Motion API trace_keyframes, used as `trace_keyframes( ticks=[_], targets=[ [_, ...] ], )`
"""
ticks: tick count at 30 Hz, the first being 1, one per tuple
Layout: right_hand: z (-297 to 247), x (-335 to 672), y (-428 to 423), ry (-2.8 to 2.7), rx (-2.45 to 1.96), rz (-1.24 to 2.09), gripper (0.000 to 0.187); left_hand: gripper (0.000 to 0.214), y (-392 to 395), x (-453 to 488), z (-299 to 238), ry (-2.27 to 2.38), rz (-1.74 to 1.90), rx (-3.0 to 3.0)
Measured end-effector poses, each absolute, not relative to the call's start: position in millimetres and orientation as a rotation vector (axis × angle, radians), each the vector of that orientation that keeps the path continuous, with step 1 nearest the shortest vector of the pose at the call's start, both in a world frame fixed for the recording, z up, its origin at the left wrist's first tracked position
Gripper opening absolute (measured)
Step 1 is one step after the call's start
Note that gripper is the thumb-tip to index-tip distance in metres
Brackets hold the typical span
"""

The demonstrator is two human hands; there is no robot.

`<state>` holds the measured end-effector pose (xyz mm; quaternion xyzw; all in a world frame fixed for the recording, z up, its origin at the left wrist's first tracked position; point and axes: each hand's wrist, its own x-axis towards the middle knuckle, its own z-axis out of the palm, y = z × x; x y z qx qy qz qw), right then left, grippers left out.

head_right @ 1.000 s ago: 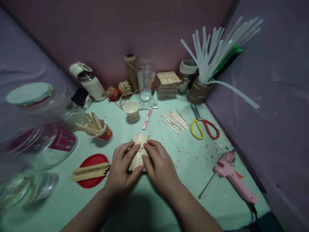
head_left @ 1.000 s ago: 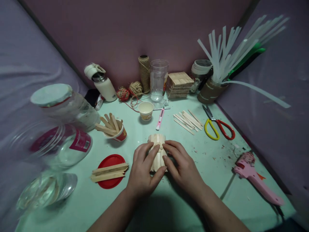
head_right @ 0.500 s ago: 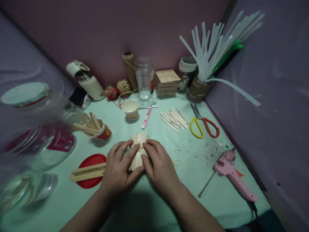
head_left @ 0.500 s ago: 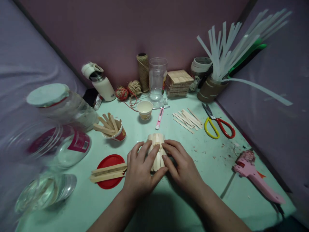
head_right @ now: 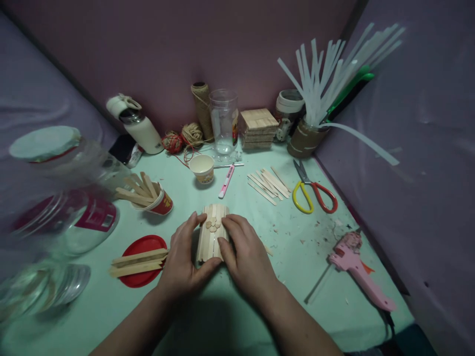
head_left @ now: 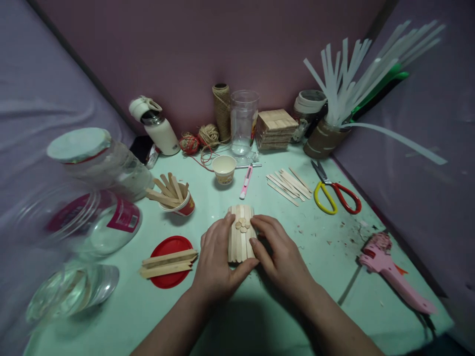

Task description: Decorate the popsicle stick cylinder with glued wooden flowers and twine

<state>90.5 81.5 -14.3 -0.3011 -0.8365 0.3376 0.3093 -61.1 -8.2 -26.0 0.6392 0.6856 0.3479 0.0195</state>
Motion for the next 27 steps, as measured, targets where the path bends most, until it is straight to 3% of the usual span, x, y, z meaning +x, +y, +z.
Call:
trace_keyframes(
  ticks=[7,27],
  targets=[
    [-13,92,80,-2.223,-0.686,0.686,0.042,0.059,-12,-56,-28,2.125,1.237,1.969],
    [-14,88,82,-2.309,-0.680,0.585,0.045,0.065,-17,-49,-29,2.159,1.238,1.847]
  ],
)
